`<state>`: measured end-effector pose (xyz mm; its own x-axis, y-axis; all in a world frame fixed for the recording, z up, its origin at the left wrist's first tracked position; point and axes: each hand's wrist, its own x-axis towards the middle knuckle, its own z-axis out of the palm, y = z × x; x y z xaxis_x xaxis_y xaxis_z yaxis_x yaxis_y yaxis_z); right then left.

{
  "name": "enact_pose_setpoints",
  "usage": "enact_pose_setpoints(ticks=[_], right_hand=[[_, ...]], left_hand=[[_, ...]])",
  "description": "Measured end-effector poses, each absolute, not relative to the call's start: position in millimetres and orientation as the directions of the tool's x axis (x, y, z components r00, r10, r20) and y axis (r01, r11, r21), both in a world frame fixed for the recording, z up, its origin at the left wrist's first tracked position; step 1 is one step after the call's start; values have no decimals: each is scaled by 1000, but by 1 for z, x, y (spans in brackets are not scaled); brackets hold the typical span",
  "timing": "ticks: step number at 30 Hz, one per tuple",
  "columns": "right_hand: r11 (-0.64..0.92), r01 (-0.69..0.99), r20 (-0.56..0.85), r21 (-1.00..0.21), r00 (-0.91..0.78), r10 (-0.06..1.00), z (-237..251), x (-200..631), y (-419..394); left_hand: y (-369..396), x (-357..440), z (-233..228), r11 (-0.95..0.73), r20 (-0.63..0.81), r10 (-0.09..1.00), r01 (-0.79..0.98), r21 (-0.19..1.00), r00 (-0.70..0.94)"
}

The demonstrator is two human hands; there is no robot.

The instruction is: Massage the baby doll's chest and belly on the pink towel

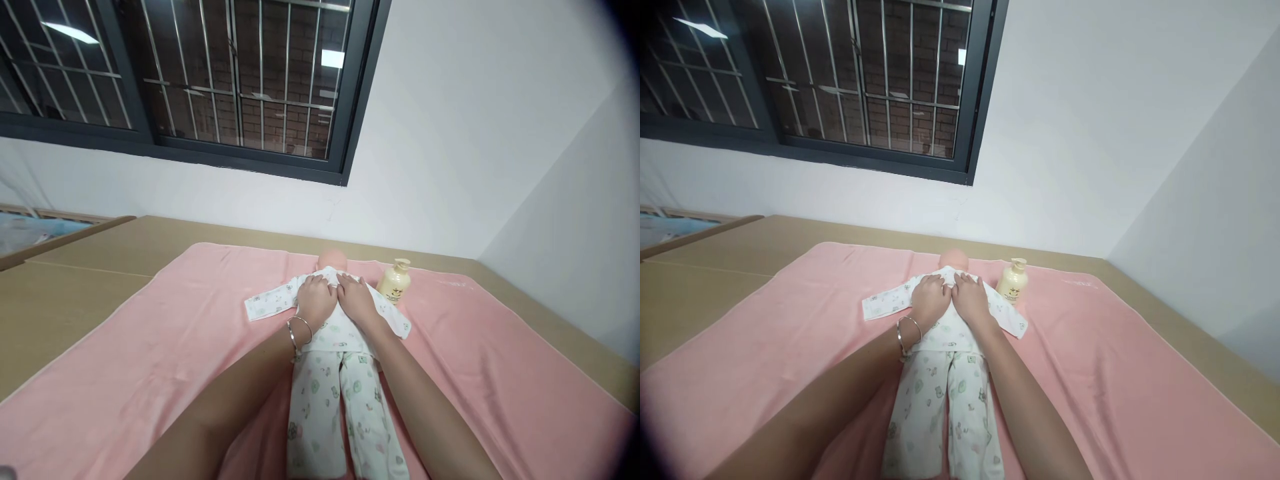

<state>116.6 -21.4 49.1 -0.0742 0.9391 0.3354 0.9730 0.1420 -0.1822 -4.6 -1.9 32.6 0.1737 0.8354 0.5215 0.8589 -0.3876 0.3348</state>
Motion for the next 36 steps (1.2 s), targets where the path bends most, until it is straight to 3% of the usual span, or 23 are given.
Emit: enact_pose_setpoints(ticks=[4,6,14,21,25,36], right_hand=[[-65,993,339,-99,95,936,53,102,-33],[-97,993,338,-62,112,935,54,98,-37],[-94,991,287,-97,118,951,61,97,-39],[104,960,323,-260,-15,946,40,116,-16],[114,923,290,-368,-2,957,29,127,-5],[123,933,341,-337,-1,940,33,123,-10]], left_hand=[[4,-7,31,-397,514,839,848,351,180],[6,-9,31,-407,521,833,845,348,187],[8,-9,25,-386,488,859,824,416,157],[9,-7,22,-378,491,857,841,387,159],[11,-6,20,-385,508,846,848,365,165],[13,-8,18,-399,484,849,858,325,211]])
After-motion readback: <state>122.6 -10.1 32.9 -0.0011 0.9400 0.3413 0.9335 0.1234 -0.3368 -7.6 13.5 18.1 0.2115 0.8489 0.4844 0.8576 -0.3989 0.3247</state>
